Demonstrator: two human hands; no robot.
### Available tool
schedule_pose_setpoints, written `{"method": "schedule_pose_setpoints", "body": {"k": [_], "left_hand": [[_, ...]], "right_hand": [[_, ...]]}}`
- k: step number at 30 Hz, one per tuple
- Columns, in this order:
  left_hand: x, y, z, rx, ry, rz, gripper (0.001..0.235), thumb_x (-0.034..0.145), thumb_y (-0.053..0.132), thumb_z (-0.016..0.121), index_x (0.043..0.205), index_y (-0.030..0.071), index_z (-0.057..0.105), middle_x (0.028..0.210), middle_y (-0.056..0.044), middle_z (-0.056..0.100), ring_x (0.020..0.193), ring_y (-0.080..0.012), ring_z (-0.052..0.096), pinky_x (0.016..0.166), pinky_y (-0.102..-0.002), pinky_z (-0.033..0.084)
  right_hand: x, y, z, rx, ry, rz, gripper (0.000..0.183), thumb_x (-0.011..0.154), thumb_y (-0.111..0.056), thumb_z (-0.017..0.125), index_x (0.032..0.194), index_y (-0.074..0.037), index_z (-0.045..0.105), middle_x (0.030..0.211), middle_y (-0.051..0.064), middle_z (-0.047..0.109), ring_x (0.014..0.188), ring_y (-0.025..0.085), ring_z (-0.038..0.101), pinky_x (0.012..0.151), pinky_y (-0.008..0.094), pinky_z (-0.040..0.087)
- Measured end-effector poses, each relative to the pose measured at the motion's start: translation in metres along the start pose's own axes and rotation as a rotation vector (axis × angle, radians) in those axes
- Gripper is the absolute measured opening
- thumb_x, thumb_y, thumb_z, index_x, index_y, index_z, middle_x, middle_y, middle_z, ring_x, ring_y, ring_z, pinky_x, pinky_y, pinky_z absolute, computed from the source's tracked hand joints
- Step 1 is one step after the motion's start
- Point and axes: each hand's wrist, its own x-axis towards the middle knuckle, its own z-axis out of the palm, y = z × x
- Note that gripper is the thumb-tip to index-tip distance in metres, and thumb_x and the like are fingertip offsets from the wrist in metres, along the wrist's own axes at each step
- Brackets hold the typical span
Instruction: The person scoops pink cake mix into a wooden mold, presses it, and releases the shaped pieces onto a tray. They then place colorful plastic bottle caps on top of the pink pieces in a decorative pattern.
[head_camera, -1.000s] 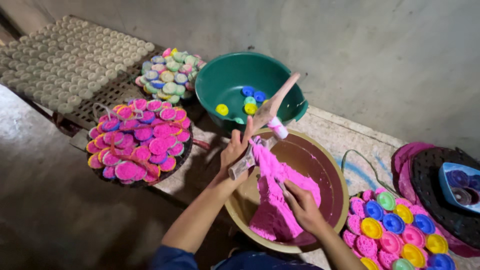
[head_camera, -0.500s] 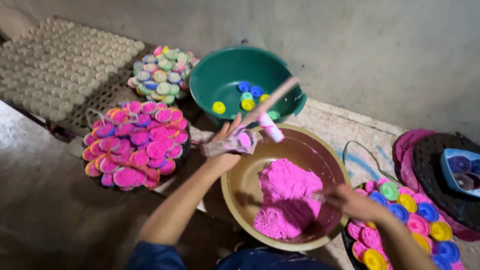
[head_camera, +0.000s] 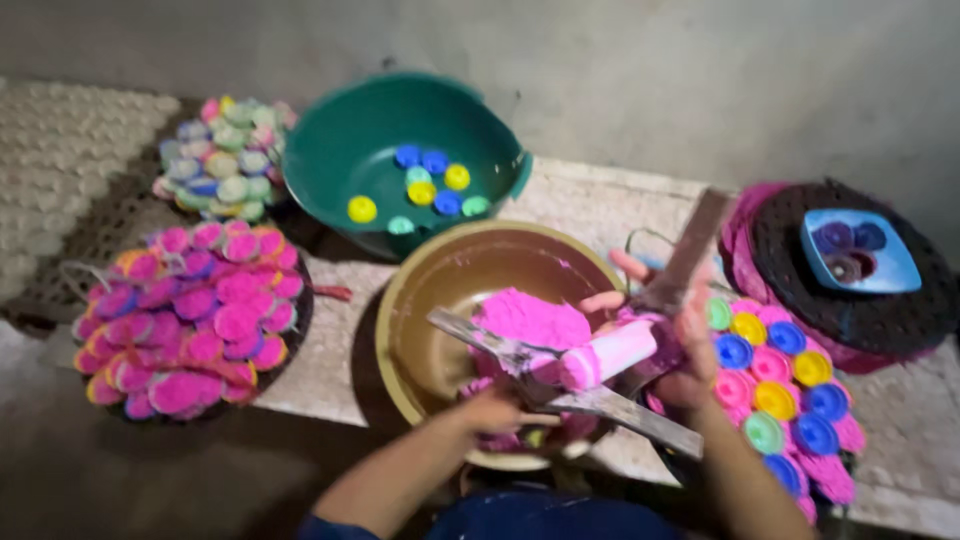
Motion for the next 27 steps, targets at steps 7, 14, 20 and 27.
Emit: {"method": "schedule_pose_setpoints", "body": {"k": [7,14,20,27], "left_hand": [[0.002,0.069,0.078,1.082,0.077,-0.157,0.033,0.087,0.019,0.079,0.115,0.006,0.067,0.105,-0.01,0.072,0.099,-0.0223,0.071,0.088,-0.035,0.055],[0.068,0.017,0.151,0.677,-0.128,0.377,0.043,0.09,0.021,0.073,0.13,0.009,0.063,0.121,-0.013,0.069,0.113,-0.024,0.068,0.094,-0.035,0.056],[0.132,0.01,0.19,0.963,-0.236,0.02,0.052,0.089,0.038,0.079,0.133,0.012,0.068,0.131,-0.013,0.071,0.122,-0.0257,0.066,0.105,-0.04,0.052],[0.152,0.005,0.199,-0.18,-0.308,0.591,0.102,0.08,0.055,0.084,0.161,0.017,0.035,0.164,-0.006,0.042,0.152,-0.0271,0.036,0.127,-0.044,0.03]], "right_hand": [[-0.056,-0.098,-0.028,-1.056,-0.621,-0.442,0.082,0.097,-0.016,0.068,0.165,-0.034,0.025,0.144,0.03,0.055,0.114,0.041,0.071,0.091,0.046,0.063],[-0.116,-0.148,-0.07,-1.239,-0.549,-0.365,0.082,0.097,-0.017,0.066,0.166,-0.029,0.023,0.151,0.025,0.053,0.136,0.045,0.061,0.111,0.051,0.053],[-0.148,-0.215,-0.177,-0.731,-0.475,0.591,0.091,0.098,-0.062,0.052,0.16,0.001,0.029,0.165,0.02,0.034,0.154,0.03,0.03,0.123,0.047,0.024],[-0.206,-0.228,-0.255,0.046,-0.251,1.182,0.096,0.093,-0.073,0.048,0.15,0.004,0.044,0.132,0.02,0.06,0.114,0.03,0.06,0.099,0.046,0.046]]}}
